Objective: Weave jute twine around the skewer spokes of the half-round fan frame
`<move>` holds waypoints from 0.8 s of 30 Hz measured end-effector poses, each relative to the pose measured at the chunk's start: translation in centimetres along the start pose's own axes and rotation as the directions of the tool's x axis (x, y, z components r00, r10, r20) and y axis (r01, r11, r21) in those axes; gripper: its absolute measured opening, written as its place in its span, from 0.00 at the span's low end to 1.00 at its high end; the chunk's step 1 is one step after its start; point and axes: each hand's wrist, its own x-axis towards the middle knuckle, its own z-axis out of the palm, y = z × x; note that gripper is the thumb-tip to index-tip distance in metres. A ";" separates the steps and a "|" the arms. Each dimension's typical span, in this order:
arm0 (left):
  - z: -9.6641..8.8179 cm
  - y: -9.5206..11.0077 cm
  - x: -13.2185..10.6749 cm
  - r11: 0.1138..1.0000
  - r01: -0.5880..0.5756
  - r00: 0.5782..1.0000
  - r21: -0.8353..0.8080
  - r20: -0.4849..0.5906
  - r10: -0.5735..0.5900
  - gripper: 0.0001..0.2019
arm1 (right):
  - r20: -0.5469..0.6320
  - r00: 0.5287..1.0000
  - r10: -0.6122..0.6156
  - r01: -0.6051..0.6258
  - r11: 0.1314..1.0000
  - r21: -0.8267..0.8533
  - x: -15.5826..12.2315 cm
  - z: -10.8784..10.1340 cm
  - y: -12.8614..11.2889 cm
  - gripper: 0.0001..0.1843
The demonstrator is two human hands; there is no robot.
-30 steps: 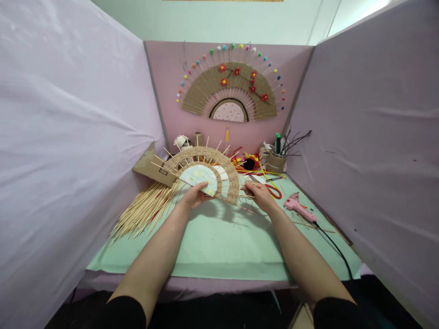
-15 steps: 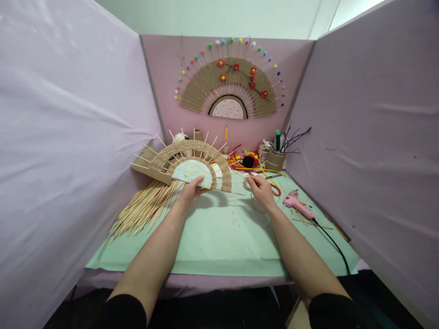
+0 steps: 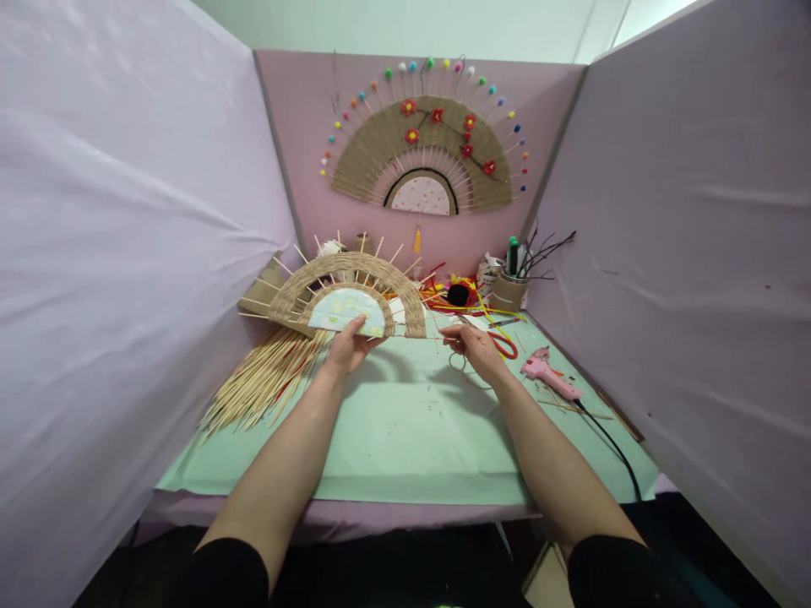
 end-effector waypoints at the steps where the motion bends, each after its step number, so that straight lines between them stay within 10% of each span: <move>1: 0.0 0.1 0.0 1.000 -0.006 1.000 -0.023 -0.003 0.006 0.21 | 0.026 0.999 0.024 -0.025 0.998 0.058 0.0 0.2 0.1 0.35; 7: -0.2 0.6 0.2 0.993 -0.015 1.000 -0.120 -0.022 0.013 0.15 | 0.120 0.989 0.090 -0.116 0.967 0.226 0.0 1.7 0.8 0.33; 15: -0.2 0.4 0.2 0.994 -0.026 1.000 -0.106 -0.014 0.025 0.15 | 0.024 1.000 -0.011 0.011 1.000 -0.011 -0.3 2.1 1.0 0.17; 24: 0.3 0.0 -0.1 0.999 -0.041 0.999 -0.034 -0.034 0.040 0.19 | 0.276 0.961 0.010 0.027 0.991 -0.129 -1.1 3.0 -0.1 0.16</move>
